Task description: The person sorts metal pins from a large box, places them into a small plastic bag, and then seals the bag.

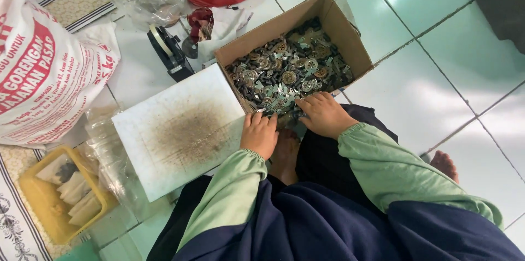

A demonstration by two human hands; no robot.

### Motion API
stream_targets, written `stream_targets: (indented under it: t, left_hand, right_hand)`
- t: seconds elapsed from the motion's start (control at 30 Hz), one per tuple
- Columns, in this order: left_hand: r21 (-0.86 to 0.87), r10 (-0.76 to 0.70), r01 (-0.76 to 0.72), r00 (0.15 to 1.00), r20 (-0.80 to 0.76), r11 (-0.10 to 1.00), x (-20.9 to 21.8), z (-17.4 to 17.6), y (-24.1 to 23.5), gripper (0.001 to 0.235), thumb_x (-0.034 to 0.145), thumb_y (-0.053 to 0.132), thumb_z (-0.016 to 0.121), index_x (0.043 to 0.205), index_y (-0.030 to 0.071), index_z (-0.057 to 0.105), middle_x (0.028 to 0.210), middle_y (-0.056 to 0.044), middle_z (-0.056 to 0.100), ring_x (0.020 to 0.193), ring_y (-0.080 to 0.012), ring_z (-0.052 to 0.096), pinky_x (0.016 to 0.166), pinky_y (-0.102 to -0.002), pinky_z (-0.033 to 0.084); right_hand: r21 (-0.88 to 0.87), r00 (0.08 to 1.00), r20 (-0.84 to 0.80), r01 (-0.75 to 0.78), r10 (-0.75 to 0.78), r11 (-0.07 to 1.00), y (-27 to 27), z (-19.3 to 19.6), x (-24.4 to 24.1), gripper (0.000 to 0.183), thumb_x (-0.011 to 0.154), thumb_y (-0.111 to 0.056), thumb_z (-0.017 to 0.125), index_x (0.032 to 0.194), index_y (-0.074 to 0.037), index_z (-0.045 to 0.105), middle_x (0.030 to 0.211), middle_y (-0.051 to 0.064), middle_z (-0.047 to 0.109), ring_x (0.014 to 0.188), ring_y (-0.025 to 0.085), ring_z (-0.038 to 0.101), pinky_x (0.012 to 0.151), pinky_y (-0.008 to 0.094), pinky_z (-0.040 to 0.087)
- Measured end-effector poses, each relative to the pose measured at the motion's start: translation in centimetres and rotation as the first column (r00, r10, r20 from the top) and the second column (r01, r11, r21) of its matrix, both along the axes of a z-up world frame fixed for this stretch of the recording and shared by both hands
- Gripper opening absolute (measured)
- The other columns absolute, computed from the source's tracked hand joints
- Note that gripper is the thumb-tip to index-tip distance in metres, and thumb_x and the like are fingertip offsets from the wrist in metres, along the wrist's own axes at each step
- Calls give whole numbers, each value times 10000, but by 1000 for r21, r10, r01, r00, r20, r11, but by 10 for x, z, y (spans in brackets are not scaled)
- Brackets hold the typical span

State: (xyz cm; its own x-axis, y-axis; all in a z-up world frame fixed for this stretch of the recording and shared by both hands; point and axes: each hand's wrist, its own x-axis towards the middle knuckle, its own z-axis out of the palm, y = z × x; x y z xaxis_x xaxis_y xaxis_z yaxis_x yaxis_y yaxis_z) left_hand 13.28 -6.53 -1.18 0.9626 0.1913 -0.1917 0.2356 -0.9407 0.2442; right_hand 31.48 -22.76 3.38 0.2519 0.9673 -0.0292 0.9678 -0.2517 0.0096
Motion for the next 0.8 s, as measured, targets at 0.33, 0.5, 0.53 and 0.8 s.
stream_targets:
  t: [0.33,0.5,0.53,0.8]
  left_hand:
    - [-32,-20,34,938,346,999,-66,8,-22,637,981,241,604,1554,69,387,1490,-170,443,1467,-386,327,1160,-529,293]
    - [-77,11,32,869,495,997,-62,-12,-14,665,932,262,654,1541,97,441,1442,-123,496,1422,-366,398,1112,-502,341]
    - [-113,35,28,854,520,993,-62,-13,-13,673,911,266,678,1527,102,464,1420,-110,517,1401,-356,426,1096,-497,352]
    - [-155,70,29,800,596,988,-52,7,10,531,899,241,692,1399,87,598,1307,-84,609,1283,-288,529,996,-403,397]
  right_hand:
    - [170,973,18,-228,229,959,-7,8,-1,236,978,-326,613,886,-136,716,819,39,654,811,276,642,676,389,480]
    - [169,953,-292,-26,76,985,8,25,-2,281,993,-299,624,817,-114,738,770,55,697,783,278,679,656,374,509]
    - [136,911,-412,82,-19,987,10,27,-1,297,1010,-276,616,823,-88,749,769,78,725,768,296,695,648,374,531]
    - [-51,908,-366,200,-205,978,60,5,16,215,955,-211,654,1098,-91,762,1023,89,754,954,294,705,830,393,566]
